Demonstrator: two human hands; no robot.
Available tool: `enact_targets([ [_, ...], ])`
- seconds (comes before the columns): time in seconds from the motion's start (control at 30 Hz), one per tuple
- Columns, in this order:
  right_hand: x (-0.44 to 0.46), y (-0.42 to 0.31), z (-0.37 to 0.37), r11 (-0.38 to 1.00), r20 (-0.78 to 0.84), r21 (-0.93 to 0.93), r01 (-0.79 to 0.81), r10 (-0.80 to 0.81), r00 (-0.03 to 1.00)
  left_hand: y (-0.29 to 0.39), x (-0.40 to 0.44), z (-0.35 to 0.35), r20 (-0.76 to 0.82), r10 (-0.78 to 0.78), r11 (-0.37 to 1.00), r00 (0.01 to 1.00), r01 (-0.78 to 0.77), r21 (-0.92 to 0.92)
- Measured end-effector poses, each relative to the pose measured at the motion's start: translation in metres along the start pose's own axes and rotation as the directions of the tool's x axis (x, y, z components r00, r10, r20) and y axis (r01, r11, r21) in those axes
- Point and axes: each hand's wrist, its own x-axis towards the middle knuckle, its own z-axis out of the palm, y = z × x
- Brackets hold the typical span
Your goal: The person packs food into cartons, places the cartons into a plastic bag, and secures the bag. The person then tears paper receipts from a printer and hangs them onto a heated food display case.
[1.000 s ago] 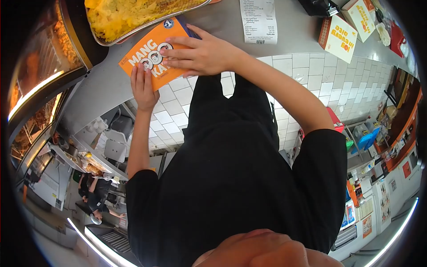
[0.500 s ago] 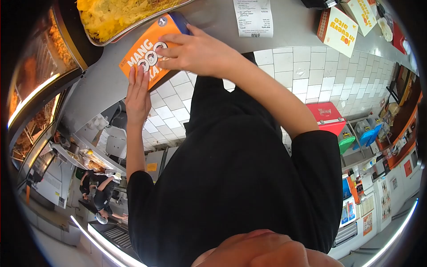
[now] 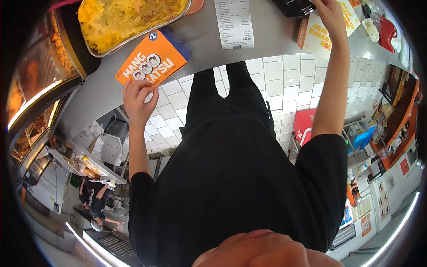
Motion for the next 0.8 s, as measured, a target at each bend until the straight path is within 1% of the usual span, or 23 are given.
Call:
enact_targets([
  [0.03,0.005,-0.001,-0.003,0.999,0.164,0.007,-0.047,0.045,0.985,0.0,0.005,-0.002,0.043,-0.018,0.999,0.999,0.019,-0.035],
  [0.13,0.016,-0.007,-0.01,0.977,0.283,-0.082,-0.198,0.213,0.935,0.003,0.016,-0.004,0.07,-0.046,0.997,0.996,0.05,-0.054],
  [0.17,0.021,0.046,-0.038,0.996,0.27,0.001,-0.087,0.084,0.959,0.0,0.015,-0.003,0.08,-0.046,0.998,0.996,0.05,-0.049],
  [0.2,-0.006,0.007,-0.043,0.97,0.206,0.076,-0.23,0.21,0.956,-0.002,0.015,-0.002,0.079,-0.058,0.995,0.995,0.063,-0.071],
  [0.27,-0.04,0.021,-0.054,0.992,0.136,-0.117,-0.045,0.061,0.989,-0.004,0.013,0.0,0.077,-0.095,0.988,0.993,0.103,-0.115],
  [0.33,-0.042,0.047,-0.034,0.955,0.179,-0.268,-0.128,0.18,0.967,-0.008,0.013,0.003,0.091,-0.076,0.992,0.993,0.084,-0.094],
  [0.37,-0.038,0.052,-0.017,0.929,0.054,-0.291,-0.23,0.256,0.965,-0.01,0.011,0.001,0.109,-0.067,0.994,0.992,0.076,-0.082],
  [0.4,-0.039,0.045,-0.015,0.869,-0.005,-0.429,-0.246,0.271,0.963,-0.008,0.014,-0.005,0.106,-0.035,0.998,0.994,0.04,-0.048],
  [0.47,-0.032,0.025,-0.021,0.687,-0.126,-0.676,-0.268,0.25,0.96,-0.005,0.031,-0.015,0.083,0.028,0.999,0.996,-0.03,0.021],
  [0.5,-0.042,0.032,-0.024,0.813,-0.128,-0.544,-0.205,0.161,0.979,-0.015,0.028,-0.014,0.098,0.008,1.0,0.995,-0.006,-0.028],
  [0.53,-0.053,0.024,-0.018,0.914,-0.107,-0.354,-0.201,0.174,0.979,-0.018,0.028,-0.011,0.087,0.001,1.0,0.996,0.0,-0.011],
  [0.57,-0.07,0.009,-0.011,0.97,-0.086,-0.145,-0.195,0.184,0.979,-0.02,0.027,-0.008,0.079,-0.003,1.0,0.997,0.002,0.005],
  [0.6,-0.091,-0.007,0.001,0.978,-0.061,0.07,-0.195,0.199,0.978,-0.017,0.024,-0.007,0.077,-0.006,1.0,0.997,0.005,0.017],
  [0.63,-0.11,-0.029,0.032,0.954,-0.051,0.136,-0.268,0.277,0.96,-0.012,0.022,-0.004,0.079,-0.037,0.998,0.996,0.033,0.053],
  [0.67,-0.126,-0.041,0.073,0.933,-0.038,0.334,-0.132,0.153,0.987,-0.004,0.02,0.001,0.049,-0.072,0.996,0.996,0.069,0.052],
  [0.7,-0.142,-0.06,0.113,0.725,0.146,0.662,-0.19,0.124,0.981,0.006,0.016,0.006,0.021,-0.11,0.993,0.994,0.108,0.049],
  [0.73,-0.155,-0.076,0.156,0.674,0.274,0.669,-0.314,0.169,0.947,0.016,0.011,0.013,-0.006,-0.146,0.988,0.989,0.146,0.045],
  [0.77,-0.161,-0.093,0.198,0.714,0.197,0.675,-0.184,0.067,0.978,0.023,0.008,0.019,-0.04,-0.166,0.986,0.985,0.167,0.018],
  [0.8,-0.17,-0.094,0.242,0.796,0.079,0.603,-0.048,0.0,0.997,0.027,0.004,0.027,-0.085,-0.173,0.984,0.981,0.175,0.026],
])
